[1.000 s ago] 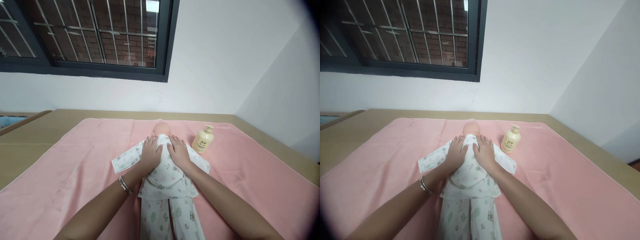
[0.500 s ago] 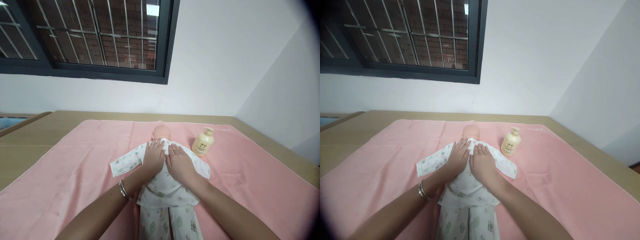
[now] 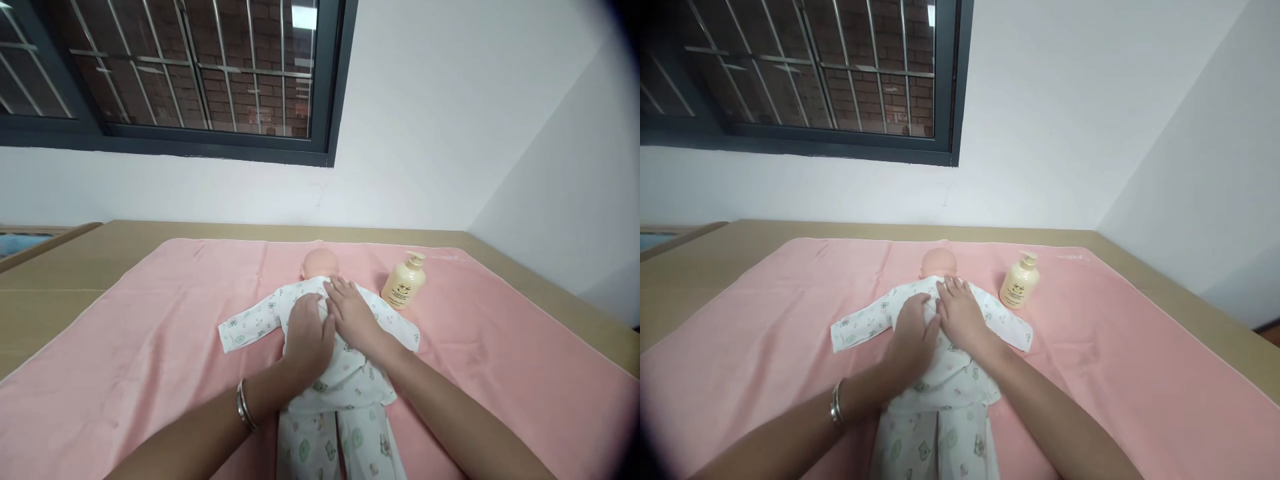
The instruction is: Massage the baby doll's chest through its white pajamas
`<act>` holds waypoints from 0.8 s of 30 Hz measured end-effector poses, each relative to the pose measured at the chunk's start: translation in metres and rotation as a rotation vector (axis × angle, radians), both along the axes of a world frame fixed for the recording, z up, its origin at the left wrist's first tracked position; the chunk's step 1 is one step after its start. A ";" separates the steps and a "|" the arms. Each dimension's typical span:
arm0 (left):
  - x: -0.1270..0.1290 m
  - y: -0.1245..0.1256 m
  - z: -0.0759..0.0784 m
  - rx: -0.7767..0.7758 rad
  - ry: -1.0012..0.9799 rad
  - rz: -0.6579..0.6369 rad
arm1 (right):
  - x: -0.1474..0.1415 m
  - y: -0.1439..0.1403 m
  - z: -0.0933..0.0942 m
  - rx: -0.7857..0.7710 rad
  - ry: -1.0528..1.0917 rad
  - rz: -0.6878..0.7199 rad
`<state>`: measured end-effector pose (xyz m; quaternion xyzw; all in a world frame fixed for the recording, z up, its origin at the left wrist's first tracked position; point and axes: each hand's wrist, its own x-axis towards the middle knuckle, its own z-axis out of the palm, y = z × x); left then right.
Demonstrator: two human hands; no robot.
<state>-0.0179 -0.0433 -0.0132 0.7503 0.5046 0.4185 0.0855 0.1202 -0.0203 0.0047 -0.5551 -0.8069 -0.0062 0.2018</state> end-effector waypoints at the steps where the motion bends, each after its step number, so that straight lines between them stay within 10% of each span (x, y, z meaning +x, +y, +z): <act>1: -0.001 0.009 0.001 -0.040 -0.059 0.015 | -0.006 -0.011 0.001 0.023 -0.037 0.016; 8: -0.016 0.065 -0.006 -0.218 -0.016 -0.092 | -0.033 -0.065 0.001 0.022 -0.087 0.012; 16: -0.014 0.059 -0.012 -0.109 0.069 -0.059 | 0.000 -0.004 -0.006 -0.088 0.150 -0.112; 24: -0.014 0.047 -0.015 0.013 0.163 -0.065 | 0.002 -0.001 -0.020 -0.083 0.212 -0.169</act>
